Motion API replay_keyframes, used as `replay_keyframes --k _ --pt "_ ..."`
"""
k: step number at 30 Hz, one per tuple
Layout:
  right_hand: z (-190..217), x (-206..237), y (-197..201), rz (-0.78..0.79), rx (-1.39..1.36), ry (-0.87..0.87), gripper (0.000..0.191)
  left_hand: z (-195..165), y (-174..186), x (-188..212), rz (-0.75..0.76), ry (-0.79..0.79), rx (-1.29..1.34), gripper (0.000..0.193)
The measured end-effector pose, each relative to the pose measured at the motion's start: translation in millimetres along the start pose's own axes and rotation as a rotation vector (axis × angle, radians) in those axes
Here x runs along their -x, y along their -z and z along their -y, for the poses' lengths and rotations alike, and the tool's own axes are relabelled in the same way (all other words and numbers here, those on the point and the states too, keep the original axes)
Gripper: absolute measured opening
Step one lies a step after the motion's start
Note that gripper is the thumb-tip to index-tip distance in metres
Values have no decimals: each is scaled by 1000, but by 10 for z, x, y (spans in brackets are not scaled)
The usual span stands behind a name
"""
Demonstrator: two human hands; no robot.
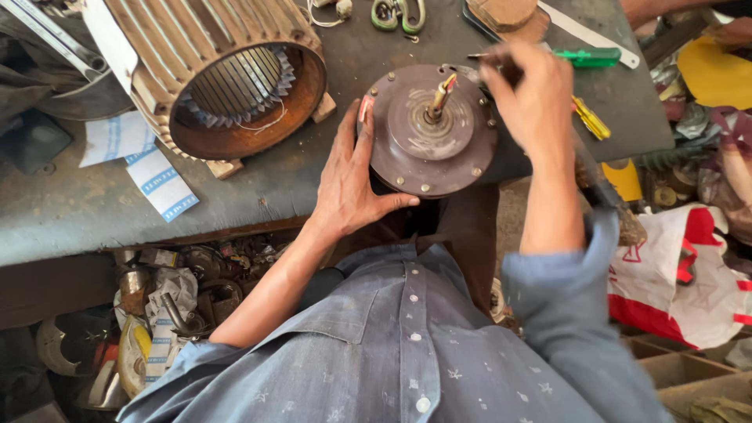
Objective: The person handles a motor rotor and a bottle of liquid, then uses a hammer and screwdriver to work on the rotor's mounting plate. They insert and tighten screws into the rotor assembly on a cluttered workbench.
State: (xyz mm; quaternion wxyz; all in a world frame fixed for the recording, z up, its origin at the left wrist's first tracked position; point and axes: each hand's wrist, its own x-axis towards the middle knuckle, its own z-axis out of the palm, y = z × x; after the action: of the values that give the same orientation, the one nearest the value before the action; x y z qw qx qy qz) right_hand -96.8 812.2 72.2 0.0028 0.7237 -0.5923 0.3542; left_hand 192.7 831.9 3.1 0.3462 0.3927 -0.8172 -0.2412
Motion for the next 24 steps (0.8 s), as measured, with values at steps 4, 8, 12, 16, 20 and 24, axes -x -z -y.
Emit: replay_keyframes --k 4,8,12,16,20,24 --pt "-363 -698 -453 125 -52 240 15 -7 27 -15 31 34 5 150" --pt "-495 -1190 -957 285 -82 246 18 -3 39 -27 65 63 29 152" --pt "-512 -1439 -1291 312 -42 407 18 -2 76 -34 66 40 66 151" --pt "-531 -1508 -1471 262 -11 483 11 -31 115 -22 60 23 76 151" --pt "-586 -1513 -1532 294 -67 429 12 -59 141 -18 69 38 90 151" --pt "-599 -1481 -1530 268 -23 340 9 -68 164 -7 62 36 90 149"
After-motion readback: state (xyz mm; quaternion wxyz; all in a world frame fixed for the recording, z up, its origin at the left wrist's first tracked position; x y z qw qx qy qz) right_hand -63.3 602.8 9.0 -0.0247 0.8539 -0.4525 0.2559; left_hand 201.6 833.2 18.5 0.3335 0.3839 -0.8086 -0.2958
